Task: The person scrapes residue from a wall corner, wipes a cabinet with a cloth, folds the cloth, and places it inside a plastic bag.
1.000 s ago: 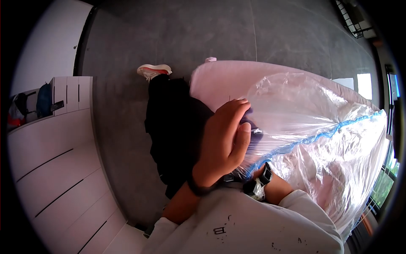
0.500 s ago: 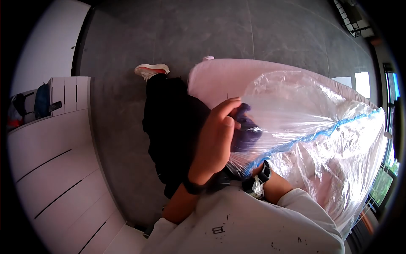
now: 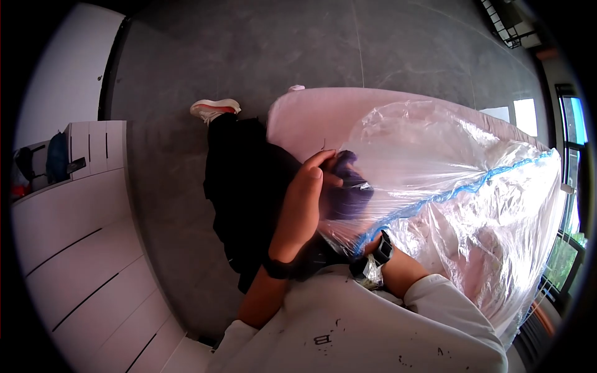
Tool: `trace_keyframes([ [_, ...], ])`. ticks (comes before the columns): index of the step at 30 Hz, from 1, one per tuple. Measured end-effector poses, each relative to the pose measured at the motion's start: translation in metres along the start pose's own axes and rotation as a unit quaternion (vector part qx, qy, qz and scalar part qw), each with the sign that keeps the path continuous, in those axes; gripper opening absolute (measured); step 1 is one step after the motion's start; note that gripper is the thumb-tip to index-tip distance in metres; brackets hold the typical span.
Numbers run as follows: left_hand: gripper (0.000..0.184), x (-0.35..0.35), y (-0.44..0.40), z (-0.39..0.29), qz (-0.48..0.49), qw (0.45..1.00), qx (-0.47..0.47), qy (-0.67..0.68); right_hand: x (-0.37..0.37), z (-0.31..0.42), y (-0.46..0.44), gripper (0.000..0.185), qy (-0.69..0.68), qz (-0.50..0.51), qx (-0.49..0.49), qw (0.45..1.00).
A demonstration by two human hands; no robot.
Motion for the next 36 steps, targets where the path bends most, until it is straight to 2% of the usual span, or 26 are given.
trace_keyframes([
  [2,0.049,0.001,0.0,0.0,0.004,1.0,-0.001,-0.007,0.002,0.0,0.0,0.023,0.005,0.011,0.008,1.0],
  [4,0.049,-0.001,0.0,0.0,0.001,1.0,-0.003,-0.012,0.013,-0.006,0.003,0.021,-0.046,0.023,0.041,0.998],
  [8,0.049,-0.004,0.004,0.002,0.002,1.0,-0.008,-0.005,0.004,-0.006,0.002,0.02,-0.087,0.007,0.042,0.995],
  [12,0.049,0.0,0.004,0.011,0.009,0.999,-0.027,0.021,-0.006,0.002,-0.001,0.021,-0.016,0.013,0.023,1.0],
  [18,0.048,-0.004,0.006,0.006,0.004,0.998,-0.014,-0.065,-0.032,0.012,-0.007,0.025,0.097,0.041,-0.002,0.994],
  [26,0.044,0.004,0.01,-0.003,0.003,0.999,0.044,-0.005,-0.052,0.027,-0.013,0.034,0.177,0.073,-0.026,0.981],
  [29,0.041,0.01,0.013,-0.003,-0.006,0.998,0.025,-0.065,-0.048,0.038,-0.011,0.034,0.228,0.067,-0.052,0.97],
  [32,0.039,0.022,0.007,-0.016,-0.02,0.989,0.085,-0.116,-0.041,0.049,-0.002,0.034,0.294,0.058,-0.082,0.95],
  [34,0.038,0.034,0.008,-0.032,-0.02,0.947,0.187,-0.259,-0.039,0.057,0.012,0.035,0.37,0.043,-0.099,0.923],
  [36,0.039,0.03,0.004,-0.032,-0.041,0.924,0.23,-0.303,-0.037,0.062,0.023,0.035,0.457,0.031,-0.111,0.882],
])
Point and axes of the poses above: each hand's wrist, its own y-axis away from the middle knuckle, its own x-axis out of the palm, z = x × y, the point moved 8 cm from there along -y, towards the middle knuckle, and after that the axes turned 1 degree about x, right-handed, at the moved point
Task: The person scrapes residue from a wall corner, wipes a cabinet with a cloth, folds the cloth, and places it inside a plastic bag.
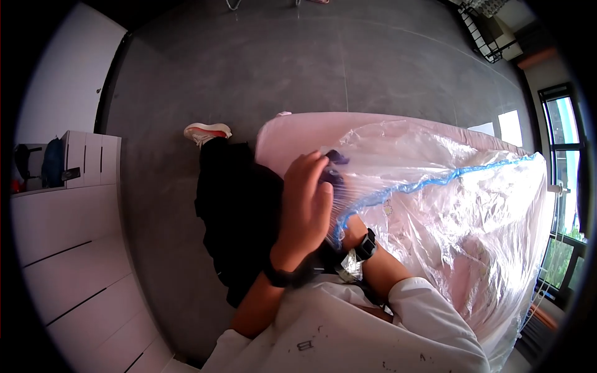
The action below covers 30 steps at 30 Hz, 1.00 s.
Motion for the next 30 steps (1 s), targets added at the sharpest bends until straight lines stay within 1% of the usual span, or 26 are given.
trace_keyframes([
  [2,0.042,-0.005,0.005,0.02,-0.035,0.997,-0.04,0.049,-0.001,0.002,0.006,0.035,0.078,-0.002,-0.005,0.997],
  [3,0.047,-0.004,0.012,0.033,-0.032,0.985,-0.129,0.113,-0.001,0.001,0.007,0.035,0.109,-0.002,-0.006,0.994],
  [4,0.047,-0.008,0.017,0.034,-0.039,0.986,-0.122,0.11,-0.001,-0.001,0.004,0.035,0.127,-0.001,-0.008,0.992],
  [6,0.061,-0.012,0.023,0.041,-0.031,0.979,-0.165,0.113,0.002,0.0,-0.002,0.036,0.147,0.001,-0.016,0.989],
  [7,0.067,-0.014,0.024,0.037,-0.035,0.98,-0.159,0.117,0.004,-0.001,-0.005,0.036,0.154,0.002,-0.018,0.988],
  [12,0.066,-0.018,0.033,0.037,-0.06,0.978,-0.148,0.132,0.01,-0.001,-0.016,0.036,0.179,0.008,-0.028,0.983],
  [14,0.063,-0.017,0.033,0.031,-0.048,0.987,-0.11,0.11,0.011,0.0,-0.018,0.037,0.189,0.005,-0.034,0.981],
  [15,0.062,-0.022,0.029,0.02,-0.051,0.995,-0.067,0.055,0.011,0.001,-0.018,0.037,0.193,0.004,-0.035,0.981],
  [16,0.062,-0.025,0.029,0.016,-0.05,0.995,-0.071,0.054,0.01,0.0,-0.018,0.037,0.199,0.001,-0.035,0.979],
  [19,0.06,-0.024,0.017,-0.015,-0.001,0.992,0.069,-0.102,0.009,0.0,-0.015,0.037,0.214,-0.006,-0.037,0.976],
  [20,0.06,-0.022,0.018,-0.017,0.001,0.993,0.069,-0.099,0.007,0.001,-0.014,0.037,0.217,-0.009,-0.039,0.975],
  [22,0.061,-0.013,0.015,-0.017,0.033,0.985,0.068,-0.157,0.006,0.002,-0.014,0.038,0.227,-0.01,-0.042,0.973],
  [24,0.059,-0.012,0.013,-0.004,0.014,0.987,0.08,-0.142,0.008,0.004,-0.016,0.038,0.232,-0.01,-0.045,0.972],
  [26,0.058,-0.015,0.013,0.014,-0.016,0.996,0.056,-0.06,0.008,0.004,-0.019,0.038,0.234,-0.009,-0.048,0.971],
  [27,0.058,-0.018,0.012,0.015,-0.023,0.998,0.039,-0.045,0.009,0.003,-0.02,0.038,0.235,-0.008,-0.05,0.971],
  [28,0.058,-0.017,0.014,0.01,-0.021,0.998,0.042,-0.042,0.009,0.004,-0.02,0.038,0.238,-0.01,-0.053,0.97],
  [30,0.058,-0.015,0.018,-0.007,0.005,0.988,0.019,-0.153,0.01,0.003,-0.018,0.039,0.247,-0.013,-0.056,0.967],
])
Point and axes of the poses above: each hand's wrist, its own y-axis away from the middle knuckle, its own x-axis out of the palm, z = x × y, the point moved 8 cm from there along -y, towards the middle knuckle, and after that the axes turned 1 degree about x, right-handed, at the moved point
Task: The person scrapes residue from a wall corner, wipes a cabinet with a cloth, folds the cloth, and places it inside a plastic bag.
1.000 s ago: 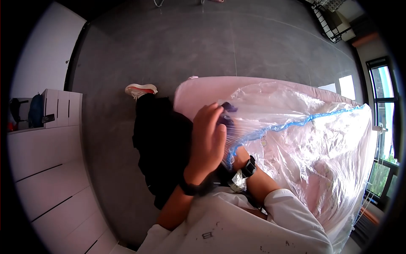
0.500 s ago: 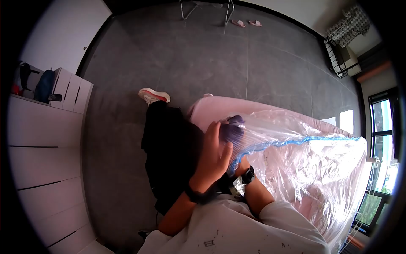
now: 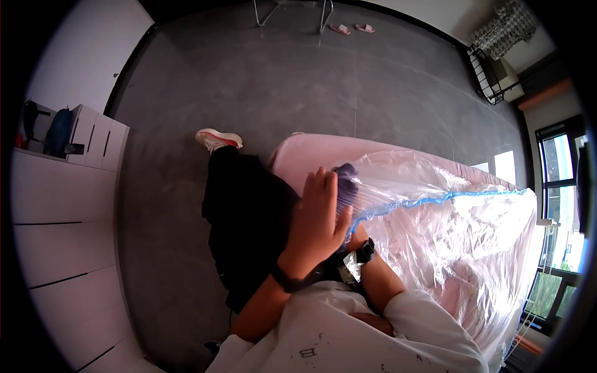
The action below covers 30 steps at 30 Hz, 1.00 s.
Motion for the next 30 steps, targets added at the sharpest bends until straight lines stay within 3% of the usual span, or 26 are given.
trace_keyframes([
  [4,0.06,-0.005,-0.001,-0.035,0.037,0.998,0.045,-0.021,0.0,-0.002,0.0,0.039,0.014,-0.005,-0.002,1.0],
  [5,0.061,-0.003,-0.004,-0.023,-0.002,0.999,0.04,0.033,-0.001,-0.002,0.0,0.039,0.014,-0.005,-0.004,1.0],
  [6,0.059,0.002,-0.004,-0.008,-0.015,0.999,0.039,0.0,-0.004,-0.001,0.0,0.04,0.017,-0.006,-0.003,1.0],
  [9,0.058,0.013,0.001,0.042,-0.01,0.995,-0.072,0.074,-0.011,-0.002,0.0,0.04,0.019,-0.006,-0.004,1.0],
  [13,0.056,0.016,0.002,0.023,0.013,0.996,-0.051,0.067,-0.016,-0.005,0.0,0.041,0.019,-0.009,-0.007,1.0],
  [15,0.052,0.017,-0.006,-0.001,0.022,1.0,0.02,-0.006,-0.018,-0.006,0.002,0.041,0.02,-0.013,-0.006,1.0],
  [19,0.045,0.034,-0.017,0.023,0.0,0.995,0.051,0.091,-0.024,-0.007,-0.001,0.041,0.026,-0.03,-0.007,0.999],
  [20,0.045,0.045,-0.017,0.043,-0.005,0.989,0.015,0.149,-0.027,-0.007,-0.002,0.042,0.027,-0.036,-0.007,0.999],
  [22,0.046,0.06,-0.013,0.068,0.019,0.932,-0.144,0.331,-0.03,-0.007,-0.004,0.042,0.031,-0.047,-0.01,0.998],
  [23,0.047,0.063,-0.01,0.072,0.006,0.918,-0.175,0.356,-0.032,-0.007,-0.005,0.042,0.037,-0.054,-0.014,0.998],
  [24,0.047,0.069,-0.008,0.068,0.01,0.918,-0.182,0.353,-0.032,-0.007,-0.005,0.042,0.045,-0.065,-0.018,0.997],
  [26,0.047,0.055,-0.007,0.044,-0.083,0.979,-0.133,0.133,-0.031,-0.002,-0.007,0.042,0.079,-0.093,-0.033,0.992],
  [27,0.05,0.046,-0.02,0.008,-0.054,0.998,-0.031,0.009,-0.031,0.001,-0.01,0.043,0.096,-0.105,-0.041,0.989],
  [28,0.054,0.054,-0.021,-0.009,-0.008,0.999,-0.01,0.045,-0.03,0.004,-0.012,0.043,0.112,-0.12,-0.048,0.985],
  [30,0.061,0.068,-0.034,-0.012,0.023,1.0,-0.004,-0.019,-0.033,0.012,-0.019,0.043,0.136,-0.144,-0.065,0.978],
])
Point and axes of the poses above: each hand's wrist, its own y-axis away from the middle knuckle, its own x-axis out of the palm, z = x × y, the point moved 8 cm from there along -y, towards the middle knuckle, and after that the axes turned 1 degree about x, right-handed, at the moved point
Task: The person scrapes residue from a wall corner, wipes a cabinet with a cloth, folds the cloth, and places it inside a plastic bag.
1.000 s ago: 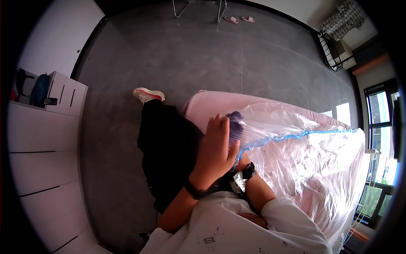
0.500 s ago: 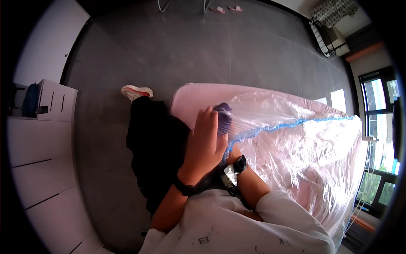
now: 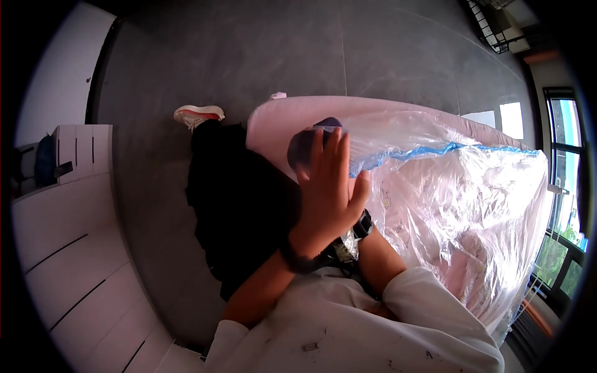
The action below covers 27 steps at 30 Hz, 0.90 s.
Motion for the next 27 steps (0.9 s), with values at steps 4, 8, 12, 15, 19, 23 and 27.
trace_keyframes([
  [4,0.063,0.022,-0.012,0.035,-0.005,0.996,0.038,-0.085,-0.005,-0.034,-0.014,0.058,-0.178,0.022,0.08,0.981],
  [8,0.079,0.019,-0.002,0.037,0.045,0.997,0.05,0.028,-0.021,-0.059,-0.006,0.057,-0.114,0.041,0.042,0.992],
  [12,0.081,0.021,0.01,0.033,0.119,0.987,0.018,0.107,-0.005,-0.102,-0.041,0.028,-0.583,0.076,0.137,0.797],
  [15,0.078,0.032,-0.002,0.049,0.148,0.986,-0.065,0.048,-0.002,-0.074,-0.052,0.027,-0.356,0.023,0.143,0.923],
  [19,0.078,0.03,-0.054,0.097,0.155,0.981,-0.117,0.007,0.009,-0.073,-0.051,0.027,-0.133,-0.038,0.195,0.971],
  [23,0.08,0.041,-0.066,0.139,0.165,0.966,-0.172,0.098,0.008,-0.087,-0.026,0.026,0.001,-0.079,0.267,0.961],
  [27,0.084,0.037,-0.063,0.133,0.196,0.96,-0.148,0.133,0.006,-0.087,0.002,0.026,0.065,-0.095,0.317,0.941],
])
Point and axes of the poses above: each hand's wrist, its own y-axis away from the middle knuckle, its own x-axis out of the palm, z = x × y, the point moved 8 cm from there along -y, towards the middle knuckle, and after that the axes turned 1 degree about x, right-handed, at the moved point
